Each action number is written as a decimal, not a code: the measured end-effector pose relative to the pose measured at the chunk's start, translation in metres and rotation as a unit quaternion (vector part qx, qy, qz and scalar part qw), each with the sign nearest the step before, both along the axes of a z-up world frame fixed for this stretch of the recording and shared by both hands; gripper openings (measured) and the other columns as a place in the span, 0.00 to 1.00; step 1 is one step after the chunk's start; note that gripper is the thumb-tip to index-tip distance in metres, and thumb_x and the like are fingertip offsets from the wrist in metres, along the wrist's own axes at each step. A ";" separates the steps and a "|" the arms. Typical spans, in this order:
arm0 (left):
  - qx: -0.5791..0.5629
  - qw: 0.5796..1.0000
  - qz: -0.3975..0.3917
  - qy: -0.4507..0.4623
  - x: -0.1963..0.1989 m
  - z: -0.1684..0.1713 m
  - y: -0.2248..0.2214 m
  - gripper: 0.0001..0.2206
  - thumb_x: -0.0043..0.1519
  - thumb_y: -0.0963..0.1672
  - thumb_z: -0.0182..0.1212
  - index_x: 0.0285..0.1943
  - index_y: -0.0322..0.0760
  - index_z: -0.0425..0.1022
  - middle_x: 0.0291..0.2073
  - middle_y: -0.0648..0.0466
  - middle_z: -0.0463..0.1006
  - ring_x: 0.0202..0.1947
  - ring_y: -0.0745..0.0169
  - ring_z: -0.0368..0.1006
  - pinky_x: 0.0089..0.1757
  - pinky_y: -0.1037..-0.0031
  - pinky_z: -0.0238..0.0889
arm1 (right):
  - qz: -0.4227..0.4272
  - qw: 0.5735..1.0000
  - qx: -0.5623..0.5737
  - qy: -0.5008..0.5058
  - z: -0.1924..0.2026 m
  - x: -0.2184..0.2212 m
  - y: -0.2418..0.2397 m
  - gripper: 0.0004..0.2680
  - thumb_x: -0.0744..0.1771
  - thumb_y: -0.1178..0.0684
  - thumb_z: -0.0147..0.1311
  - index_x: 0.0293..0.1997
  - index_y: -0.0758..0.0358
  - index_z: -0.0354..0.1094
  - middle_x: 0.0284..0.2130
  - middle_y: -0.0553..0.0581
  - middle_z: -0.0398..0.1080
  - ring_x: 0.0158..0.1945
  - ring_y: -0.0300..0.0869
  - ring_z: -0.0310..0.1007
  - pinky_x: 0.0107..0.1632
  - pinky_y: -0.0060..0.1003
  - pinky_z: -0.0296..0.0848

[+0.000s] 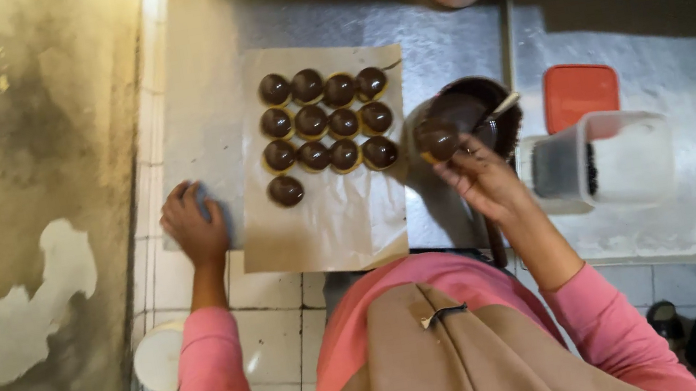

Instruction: Decorating baked pastries by dipping them in chocolate, adding sprinkles, and drizzling with white glaze.

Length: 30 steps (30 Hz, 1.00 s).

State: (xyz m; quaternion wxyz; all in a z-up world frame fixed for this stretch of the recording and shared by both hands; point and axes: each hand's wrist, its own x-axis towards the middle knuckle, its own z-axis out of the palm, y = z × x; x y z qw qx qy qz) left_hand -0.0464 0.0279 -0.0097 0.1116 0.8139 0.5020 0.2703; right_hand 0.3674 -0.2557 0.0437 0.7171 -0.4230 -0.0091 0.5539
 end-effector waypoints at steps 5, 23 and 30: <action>0.003 1.000 0.000 -0.005 0.000 0.007 -0.002 0.15 0.64 0.42 0.57 0.59 0.34 0.75 0.60 0.47 0.71 0.62 0.45 0.62 0.62 0.53 0.49 | 0.125 0.989 -0.048 0.059 -0.036 -0.089 0.047 0.11 0.71 0.65 0.44 0.60 0.63 0.60 0.52 0.64 0.70 0.51 0.51 0.74 0.57 0.41 0.76; -0.002 0.999 -0.032 -0.017 -0.002 0.003 -0.001 0.15 0.64 0.41 0.57 0.60 0.34 0.75 0.60 0.45 0.71 0.63 0.44 0.62 0.62 0.51 0.48 | 0.159 0.972 -0.163 -0.051 -0.039 -0.144 0.090 0.10 0.70 0.60 0.44 0.58 0.67 0.63 0.45 0.59 0.74 0.45 0.49 0.78 0.46 0.46 0.83; 0.000 0.999 -0.039 0.000 -0.002 -0.007 0.002 0.14 0.66 0.42 0.57 0.60 0.34 0.76 0.62 0.44 0.71 0.65 0.41 0.61 0.63 0.48 0.48 | 0.216 0.934 -0.087 -0.272 0.053 -0.083 0.022 0.10 0.70 0.61 0.50 0.58 0.64 0.68 0.46 0.53 0.74 0.43 0.39 0.76 0.46 0.36 0.79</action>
